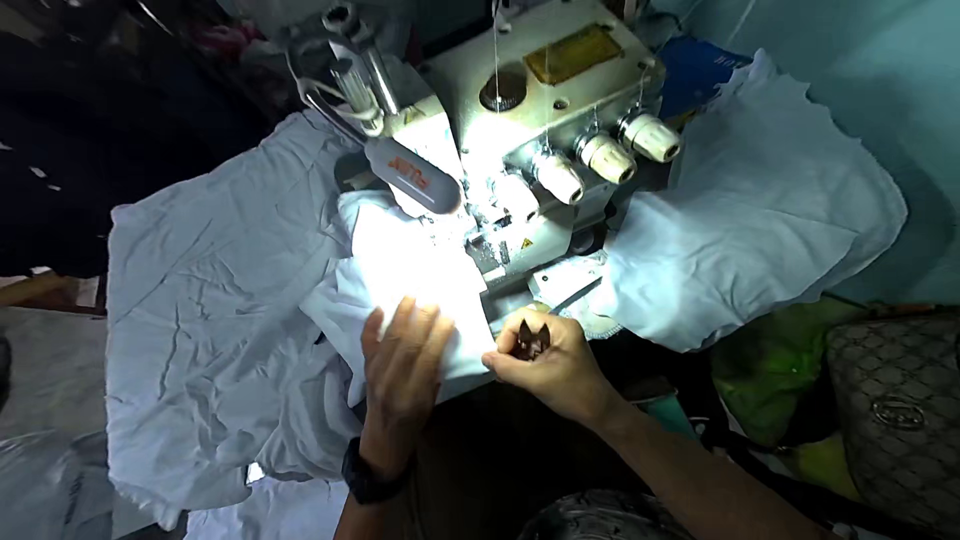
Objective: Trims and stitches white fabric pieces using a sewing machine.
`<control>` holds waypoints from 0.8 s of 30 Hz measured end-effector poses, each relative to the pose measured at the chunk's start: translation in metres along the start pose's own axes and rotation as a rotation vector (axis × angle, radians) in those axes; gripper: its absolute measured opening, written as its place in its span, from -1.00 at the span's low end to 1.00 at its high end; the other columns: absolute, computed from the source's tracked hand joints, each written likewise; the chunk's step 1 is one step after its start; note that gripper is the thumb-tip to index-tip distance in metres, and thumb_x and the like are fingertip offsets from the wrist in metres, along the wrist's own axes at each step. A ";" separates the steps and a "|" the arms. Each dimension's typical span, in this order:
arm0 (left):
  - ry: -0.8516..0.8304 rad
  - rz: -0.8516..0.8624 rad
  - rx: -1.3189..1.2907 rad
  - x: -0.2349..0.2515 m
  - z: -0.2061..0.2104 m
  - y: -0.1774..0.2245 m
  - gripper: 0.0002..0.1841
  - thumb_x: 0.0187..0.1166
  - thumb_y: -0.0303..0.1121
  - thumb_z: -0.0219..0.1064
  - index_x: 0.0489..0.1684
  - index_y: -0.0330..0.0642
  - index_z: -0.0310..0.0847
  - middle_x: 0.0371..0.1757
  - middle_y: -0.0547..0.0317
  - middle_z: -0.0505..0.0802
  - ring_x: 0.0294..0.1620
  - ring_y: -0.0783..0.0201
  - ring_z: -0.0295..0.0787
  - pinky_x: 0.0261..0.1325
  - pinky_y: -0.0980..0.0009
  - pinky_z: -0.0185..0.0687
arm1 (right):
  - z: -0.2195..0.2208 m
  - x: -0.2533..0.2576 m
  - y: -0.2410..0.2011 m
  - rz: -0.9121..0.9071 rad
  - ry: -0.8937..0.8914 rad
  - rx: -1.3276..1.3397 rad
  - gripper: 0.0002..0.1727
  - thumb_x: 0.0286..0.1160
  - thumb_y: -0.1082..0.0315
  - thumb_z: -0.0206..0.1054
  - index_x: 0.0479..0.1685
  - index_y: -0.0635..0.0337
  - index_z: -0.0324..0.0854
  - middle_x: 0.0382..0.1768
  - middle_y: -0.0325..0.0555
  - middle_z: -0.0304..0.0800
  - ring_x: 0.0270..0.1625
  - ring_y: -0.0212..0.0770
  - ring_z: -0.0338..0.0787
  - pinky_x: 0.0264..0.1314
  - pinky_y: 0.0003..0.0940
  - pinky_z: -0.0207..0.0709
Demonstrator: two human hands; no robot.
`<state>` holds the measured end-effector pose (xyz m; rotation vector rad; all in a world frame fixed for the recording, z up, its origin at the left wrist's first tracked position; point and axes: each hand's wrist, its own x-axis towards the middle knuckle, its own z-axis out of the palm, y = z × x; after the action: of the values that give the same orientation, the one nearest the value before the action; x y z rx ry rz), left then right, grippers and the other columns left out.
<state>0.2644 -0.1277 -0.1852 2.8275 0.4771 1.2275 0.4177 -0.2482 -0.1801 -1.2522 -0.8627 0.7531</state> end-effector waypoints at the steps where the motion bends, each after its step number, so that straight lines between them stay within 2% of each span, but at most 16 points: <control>1: -0.065 -0.012 0.004 0.008 -0.006 0.004 -0.78 0.72 -0.46 0.17 -0.03 -0.17 0.80 0.12 0.01 0.92 0.40 0.09 0.73 0.62 0.04 0.28 | 0.001 0.002 0.001 -0.027 0.014 -0.008 -0.88 0.17 0.56 0.47 -0.46 0.20 0.62 -0.54 -0.44 0.67 -0.52 -0.71 0.58 -0.43 -0.80 0.49; 3: -0.233 -0.094 -0.013 0.021 -0.013 0.006 -0.70 0.49 -0.60 0.18 -0.04 -0.29 0.87 0.09 -0.09 0.94 0.30 -0.04 0.84 0.53 -0.14 0.43 | 0.003 0.013 0.006 -0.056 0.057 0.005 -0.92 0.19 0.58 0.47 -0.38 0.27 0.71 -0.49 -0.39 0.75 -0.50 -0.66 0.66 -0.40 -0.75 0.60; 5: -0.316 -0.163 -0.079 0.034 -0.012 -0.004 -0.65 0.32 -0.66 0.18 -0.03 -0.39 0.85 0.15 -0.16 0.91 0.32 -0.13 0.82 0.51 -0.23 0.45 | 0.006 0.028 0.012 -0.123 0.105 -0.027 -0.94 0.21 0.58 0.44 -0.37 0.32 0.79 -0.49 -0.34 0.79 -0.50 -0.67 0.67 -0.40 -0.74 0.62; 7: -0.342 -0.186 -0.134 0.049 -0.008 -0.020 -0.65 0.23 -0.70 0.16 -0.10 -0.47 0.84 0.14 -0.21 0.90 0.32 -0.16 0.81 0.52 -0.20 0.46 | 0.008 0.040 0.017 -0.228 0.150 -0.177 -0.93 0.25 0.51 0.43 -0.44 0.32 0.81 -0.57 -0.34 0.74 -0.54 -0.72 0.59 -0.44 -0.79 0.51; 9: -0.337 -0.194 -0.175 0.061 -0.003 -0.037 -0.61 0.21 -0.74 0.15 -0.05 -0.51 0.82 0.19 -0.24 0.88 0.37 -0.16 0.79 0.55 -0.13 0.46 | 0.011 0.046 0.018 -0.311 0.205 -0.364 -0.89 0.24 0.46 0.42 -0.43 0.32 0.83 -0.61 -0.29 0.71 -0.56 -0.70 0.50 -0.45 -0.77 0.39; 10: -0.324 -0.200 -0.189 0.066 0.000 -0.044 -0.58 0.21 -0.76 0.13 0.00 -0.51 0.81 0.23 -0.24 0.87 0.39 -0.15 0.77 0.57 -0.09 0.45 | 0.012 0.047 0.018 -0.329 0.225 -0.433 -0.86 0.24 0.44 0.42 -0.38 0.31 0.86 -0.60 -0.25 0.75 -0.56 -0.65 0.53 -0.44 -0.72 0.40; 12: -0.284 -0.206 -0.192 0.073 0.001 -0.055 -0.59 0.24 -0.81 0.13 -0.02 -0.49 0.81 0.16 -0.25 0.88 0.33 -0.17 0.79 0.54 -0.10 0.48 | 0.016 0.044 0.020 -0.367 0.241 -0.492 -0.86 0.27 0.44 0.42 -0.35 0.31 0.88 -0.58 -0.19 0.78 -0.56 -0.59 0.56 -0.42 -0.68 0.42; 14: -0.274 -0.239 -0.177 0.084 0.002 -0.060 -0.70 0.29 -0.82 0.15 -0.14 -0.52 0.77 0.10 -0.31 0.87 0.29 -0.24 0.78 0.48 -0.13 0.48 | 0.017 0.036 0.026 -0.425 0.211 -0.438 -0.86 0.32 0.49 0.40 -0.36 0.38 0.85 -0.56 -0.13 0.81 -0.54 -0.60 0.61 -0.40 -0.73 0.47; 15: -0.263 -0.284 -0.153 0.094 0.006 -0.064 -0.71 0.29 -0.80 0.18 -0.14 -0.54 0.79 0.11 -0.32 0.88 0.31 -0.25 0.78 0.48 -0.10 0.47 | 0.017 0.031 0.032 -0.449 0.164 -0.378 -0.85 0.36 0.53 0.37 -0.30 0.44 0.85 -0.49 -0.07 0.86 -0.49 -0.60 0.67 -0.32 -0.76 0.54; 17: -0.289 -0.432 -0.116 0.112 0.015 -0.075 -0.67 0.40 -0.73 0.22 0.07 -0.51 0.78 0.28 -0.32 0.83 0.46 -0.22 0.68 0.58 -0.11 0.36 | 0.018 0.016 0.048 -0.424 0.081 -0.285 -0.84 0.35 0.57 0.35 -0.26 0.50 0.82 -0.44 -0.02 0.88 -0.46 -0.62 0.69 -0.28 -0.79 0.55; 19: -0.281 -0.611 -0.093 0.120 0.022 -0.084 -0.62 0.49 -0.69 0.20 0.27 -0.46 0.71 0.40 -0.35 0.74 0.53 -0.25 0.59 0.60 -0.20 0.29 | 0.016 0.005 0.060 -0.314 0.010 -0.194 -0.86 0.32 0.54 0.39 -0.33 0.48 0.81 -0.52 -0.13 0.82 -0.51 -0.71 0.58 -0.38 -0.84 0.44; 20: -0.244 -0.709 -0.106 0.120 0.023 -0.087 -0.59 0.52 -0.68 0.16 0.33 -0.43 0.68 0.45 -0.32 0.71 0.57 -0.21 0.56 0.62 -0.19 0.26 | 0.013 0.002 0.059 -0.252 -0.025 -0.137 -0.85 0.34 0.50 0.40 -0.34 0.48 0.80 -0.56 -0.23 0.75 -0.54 -0.76 0.49 -0.44 -0.85 0.36; 21: -0.196 -0.799 -0.137 0.116 0.024 -0.088 -0.57 0.54 -0.67 0.13 0.37 -0.42 0.66 0.46 -0.29 0.72 0.57 -0.15 0.57 0.62 -0.15 0.27 | 0.007 0.002 0.053 -0.198 -0.058 -0.094 -0.80 0.40 0.42 0.39 -0.33 0.46 0.78 -0.58 -0.33 0.69 -0.54 -0.78 0.45 -0.46 -0.85 0.33; 22: -0.150 -0.867 -0.171 0.107 0.023 -0.086 -0.55 0.56 -0.67 0.10 0.41 -0.42 0.63 0.43 -0.29 0.73 0.55 -0.10 0.60 0.62 -0.09 0.31 | 0.000 0.005 0.046 -0.174 -0.090 -0.088 -0.69 0.50 0.25 0.36 -0.30 0.42 0.77 -0.56 -0.42 0.65 -0.51 -0.80 0.43 -0.43 -0.83 0.33; 23: -0.119 -0.915 -0.212 0.097 0.020 -0.081 -0.51 0.55 -0.68 0.06 0.48 -0.42 0.58 0.41 -0.30 0.74 0.53 -0.08 0.62 0.62 -0.05 0.35 | -0.008 0.010 0.040 -0.174 -0.120 -0.127 -0.49 0.62 -0.02 0.27 -0.25 0.35 0.76 -0.54 -0.50 0.61 -0.49 -0.80 0.43 -0.39 -0.80 0.35; 24: -0.102 -0.942 -0.252 0.084 0.016 -0.074 -0.48 0.54 -0.68 0.04 0.54 -0.43 0.52 0.41 -0.32 0.74 0.52 -0.07 0.63 0.61 -0.02 0.38 | -0.015 0.016 0.031 -0.186 -0.140 -0.209 -0.26 0.67 -0.32 0.07 -0.21 0.27 0.75 -0.53 -0.53 0.58 -0.47 -0.78 0.44 -0.36 -0.75 0.37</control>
<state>0.3099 -0.0315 -0.1467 1.9817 1.3154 0.8376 0.4380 -0.2362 -0.2104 -1.2920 -1.1798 0.6182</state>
